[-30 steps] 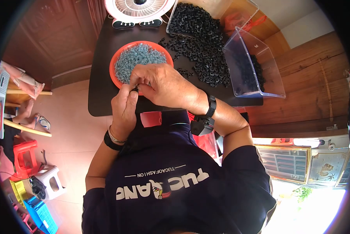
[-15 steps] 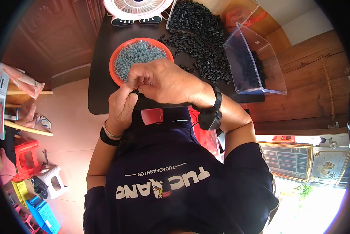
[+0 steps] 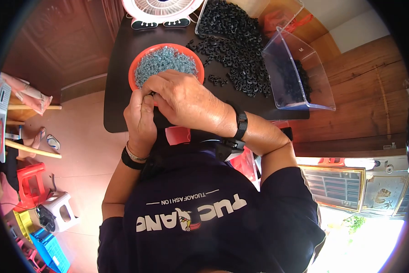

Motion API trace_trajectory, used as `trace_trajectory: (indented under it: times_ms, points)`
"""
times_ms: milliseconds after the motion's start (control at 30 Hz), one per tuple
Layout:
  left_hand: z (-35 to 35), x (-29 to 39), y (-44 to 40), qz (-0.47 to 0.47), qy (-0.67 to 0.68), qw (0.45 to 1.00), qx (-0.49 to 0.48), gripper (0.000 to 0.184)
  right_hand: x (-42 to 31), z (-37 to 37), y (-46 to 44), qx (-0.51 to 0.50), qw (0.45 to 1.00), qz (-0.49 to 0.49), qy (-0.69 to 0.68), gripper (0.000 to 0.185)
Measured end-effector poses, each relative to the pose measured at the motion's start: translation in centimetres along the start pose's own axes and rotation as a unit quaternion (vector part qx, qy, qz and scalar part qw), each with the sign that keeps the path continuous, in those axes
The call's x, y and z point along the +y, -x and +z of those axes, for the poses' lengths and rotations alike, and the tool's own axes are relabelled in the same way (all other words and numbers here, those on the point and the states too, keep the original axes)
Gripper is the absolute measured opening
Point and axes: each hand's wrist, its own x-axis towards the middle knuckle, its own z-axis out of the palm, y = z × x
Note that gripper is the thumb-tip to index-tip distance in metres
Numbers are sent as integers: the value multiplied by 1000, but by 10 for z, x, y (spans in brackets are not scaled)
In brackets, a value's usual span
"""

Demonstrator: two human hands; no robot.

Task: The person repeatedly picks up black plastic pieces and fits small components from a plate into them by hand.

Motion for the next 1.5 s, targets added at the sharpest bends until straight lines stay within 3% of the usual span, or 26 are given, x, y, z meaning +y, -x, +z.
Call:
trace_trajectory:
  times_ms: [167,267,500,900,1000,1100,1400,1500]
  points:
    - [18,19,-14,-22,112,991,68,18,-7,15,1,101,993,-18,62,32]
    - [14,1,-13,-22,156,987,17,18,2,21,4,139,987,-17,80,35]
    - [26,17,-15,-83,180,979,43,21,3,17,11,117,988,-40,90,40]
    - [30,14,-15,-57,214,973,60,20,6,6,9,129,984,-67,98,45]
    - [29,12,-17,-6,179,982,66,22,4,-1,8,129,983,-54,116,43]
    - [32,21,-19,-30,199,977,70,24,9,-6,8,106,981,-57,153,42]
    - [29,13,-12,-93,211,972,-35,31,18,-14,12,69,982,-41,172,36]
    - [28,18,-15,-61,160,984,-54,34,19,-15,12,79,982,-46,163,35]
